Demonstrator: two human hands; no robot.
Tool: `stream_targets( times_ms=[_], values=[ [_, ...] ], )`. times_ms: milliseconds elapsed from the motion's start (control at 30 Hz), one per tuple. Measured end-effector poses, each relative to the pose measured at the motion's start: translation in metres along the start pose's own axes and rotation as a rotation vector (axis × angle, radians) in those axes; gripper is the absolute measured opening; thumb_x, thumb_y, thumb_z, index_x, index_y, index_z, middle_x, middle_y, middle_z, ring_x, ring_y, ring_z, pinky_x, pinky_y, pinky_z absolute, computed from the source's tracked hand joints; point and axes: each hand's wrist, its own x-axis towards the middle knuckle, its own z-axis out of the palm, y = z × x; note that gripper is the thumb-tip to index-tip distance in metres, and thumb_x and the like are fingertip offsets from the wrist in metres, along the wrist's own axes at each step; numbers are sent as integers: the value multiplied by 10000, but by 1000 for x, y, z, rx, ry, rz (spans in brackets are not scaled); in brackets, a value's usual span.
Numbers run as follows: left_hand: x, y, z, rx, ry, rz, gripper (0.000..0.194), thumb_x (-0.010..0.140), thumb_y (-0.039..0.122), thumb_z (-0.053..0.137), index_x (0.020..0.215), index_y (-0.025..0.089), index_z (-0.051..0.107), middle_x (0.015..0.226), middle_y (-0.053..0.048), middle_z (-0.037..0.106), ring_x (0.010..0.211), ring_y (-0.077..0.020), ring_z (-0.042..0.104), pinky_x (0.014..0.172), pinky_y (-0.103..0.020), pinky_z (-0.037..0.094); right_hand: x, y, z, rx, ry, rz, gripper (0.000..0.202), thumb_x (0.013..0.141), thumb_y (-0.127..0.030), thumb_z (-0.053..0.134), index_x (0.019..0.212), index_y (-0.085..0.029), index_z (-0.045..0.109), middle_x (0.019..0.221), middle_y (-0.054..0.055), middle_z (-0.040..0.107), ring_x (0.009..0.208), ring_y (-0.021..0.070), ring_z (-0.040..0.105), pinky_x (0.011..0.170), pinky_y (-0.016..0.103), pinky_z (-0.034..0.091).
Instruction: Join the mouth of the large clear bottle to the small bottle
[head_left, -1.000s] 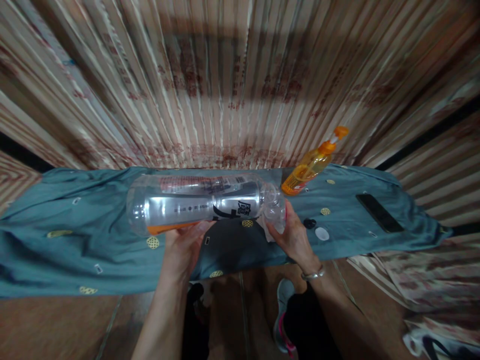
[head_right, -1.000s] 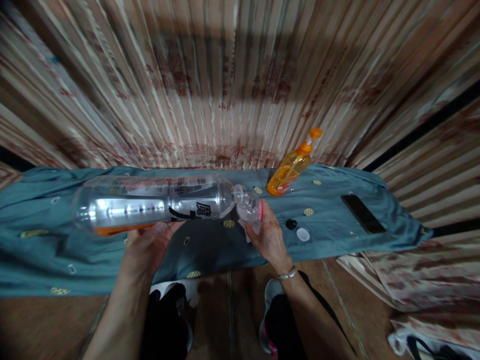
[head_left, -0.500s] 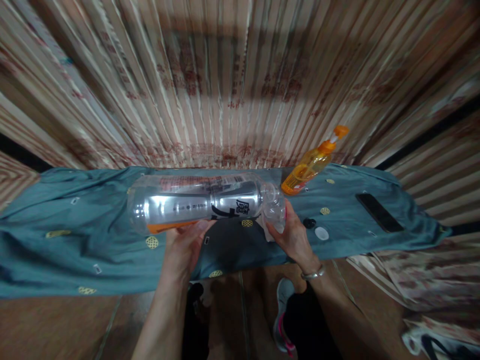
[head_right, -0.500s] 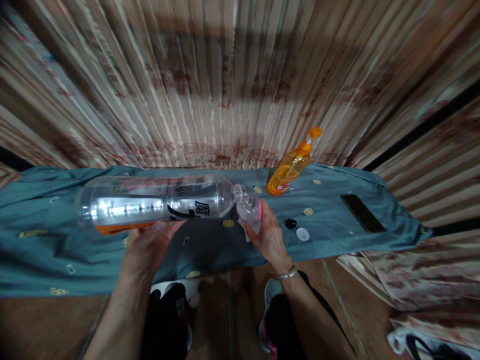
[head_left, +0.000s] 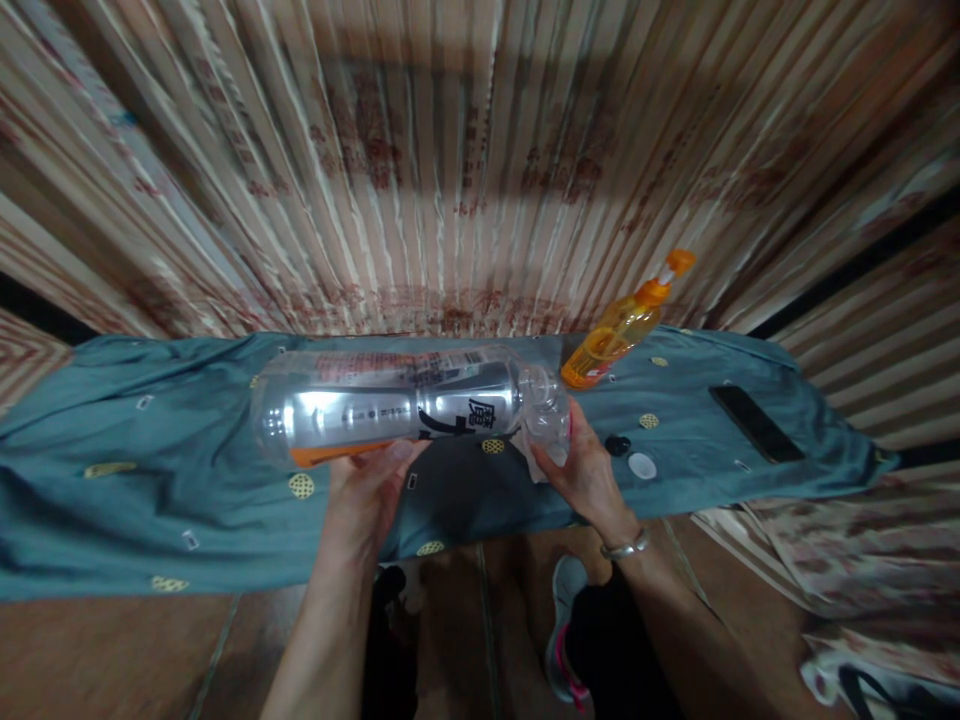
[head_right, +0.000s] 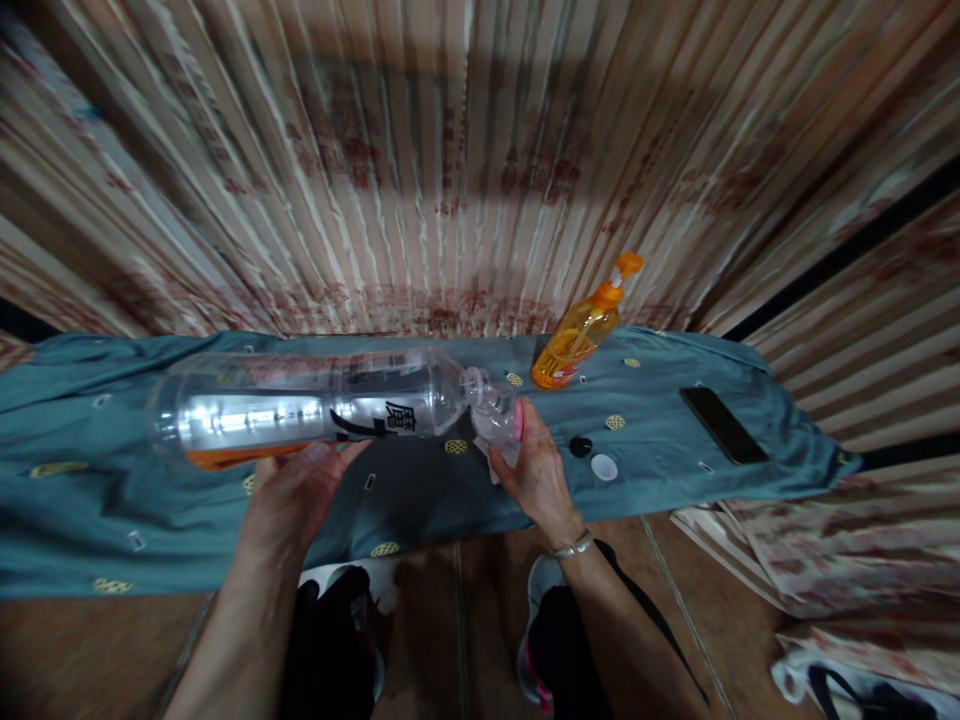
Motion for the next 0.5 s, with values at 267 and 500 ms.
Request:
stream_targets(
  times_ms=[267, 500],
  values=[
    [0, 1, 0, -22, 11, 13, 616, 431, 325, 1062, 973, 216, 792, 768, -20, 797, 714, -265, 780, 829, -539, 689, 1, 0, -1, -2, -15, -2, 764, 970, -496, 638, 1618, -204, 357, 1468, 191, 671, 1325, 377, 687, 1064, 597, 614],
    [0, -1, 0, -39, -4, 7, 558, 443, 321, 1061, 919, 226, 785, 761, -11, 795, 733, -254, 790, 764, -449, 702, -1, 2, -1, -17, -1, -23, 808, 964, -505, 644, 1635, -183, 329, 1493, 210, 657, 1343, 383, 682, 1064, 595, 617]
  ],
)
